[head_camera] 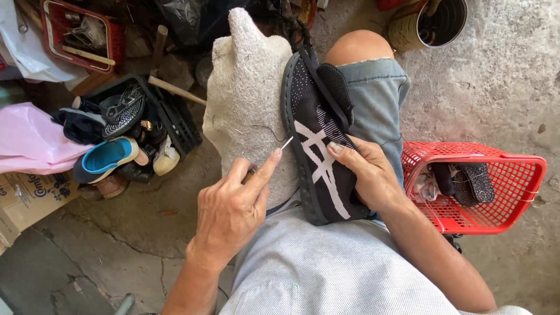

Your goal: Hand-sewing the sole of a sneaker to repair it using a needle and thread.

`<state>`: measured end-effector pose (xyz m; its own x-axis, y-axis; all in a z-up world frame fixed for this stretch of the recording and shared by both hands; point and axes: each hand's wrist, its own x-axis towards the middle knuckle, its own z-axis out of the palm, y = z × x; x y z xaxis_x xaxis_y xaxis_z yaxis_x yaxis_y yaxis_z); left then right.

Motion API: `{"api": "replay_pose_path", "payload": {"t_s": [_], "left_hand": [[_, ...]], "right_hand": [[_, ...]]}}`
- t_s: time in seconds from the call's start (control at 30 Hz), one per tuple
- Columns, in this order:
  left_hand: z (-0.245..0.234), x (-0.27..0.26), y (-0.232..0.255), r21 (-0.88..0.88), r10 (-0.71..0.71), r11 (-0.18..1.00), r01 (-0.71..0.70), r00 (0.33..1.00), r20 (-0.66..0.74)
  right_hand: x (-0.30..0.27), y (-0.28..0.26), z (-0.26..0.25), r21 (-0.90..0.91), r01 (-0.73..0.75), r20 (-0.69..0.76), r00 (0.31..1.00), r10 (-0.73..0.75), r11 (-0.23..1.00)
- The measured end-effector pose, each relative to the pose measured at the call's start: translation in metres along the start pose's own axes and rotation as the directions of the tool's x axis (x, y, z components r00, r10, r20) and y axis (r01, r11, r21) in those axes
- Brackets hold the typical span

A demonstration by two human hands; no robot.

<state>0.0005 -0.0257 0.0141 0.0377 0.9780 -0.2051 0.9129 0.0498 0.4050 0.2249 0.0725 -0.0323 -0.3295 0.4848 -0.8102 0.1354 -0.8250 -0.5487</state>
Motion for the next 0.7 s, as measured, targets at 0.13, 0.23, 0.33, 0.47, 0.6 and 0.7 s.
{"api": "replay_pose_path", "payload": {"t_s": [0.13, 0.23, 0.33, 0.47, 0.6, 0.7], "left_hand": [[-0.002, 0.001, 0.001, 0.041, 0.012, 0.999, -0.012, 1.0, 0.003], [-0.004, 0.003, 0.002, 0.08, 0.022, 0.997, -0.022, 1.0, 0.007], [-0.005, 0.006, 0.001, 0.104, 0.025, 0.994, -0.027, 0.999, 0.027], [-0.01, 0.017, -0.003, 0.211, 0.035, 0.975, -0.071, 0.985, 0.17], [-0.011, 0.023, -0.005, 0.32, 0.111, 0.937, -0.142, 0.987, 0.114], [-0.01, 0.029, -0.007, 0.393, 0.165, 0.894, -0.214, 0.974, 0.155]], "right_hand": [[0.0, 0.002, 0.0, 0.015, 0.019, 0.019, 1.0, -0.019, 1.0], [-0.001, 0.002, -0.001, -0.033, 0.017, 0.038, 0.999, -0.016, 0.999], [-0.004, 0.003, -0.004, -0.255, 0.135, 0.138, 0.985, -0.102, 0.957], [-0.006, 0.005, 0.001, -0.323, 0.263, 0.233, 0.953, -0.193, 0.909], [0.0, 0.008, 0.0, -0.336, 0.382, 0.267, 0.915, -0.302, 0.861], [0.004, 0.008, -0.002, -0.322, 0.393, 0.296, 0.906, -0.303, 0.861]]}}
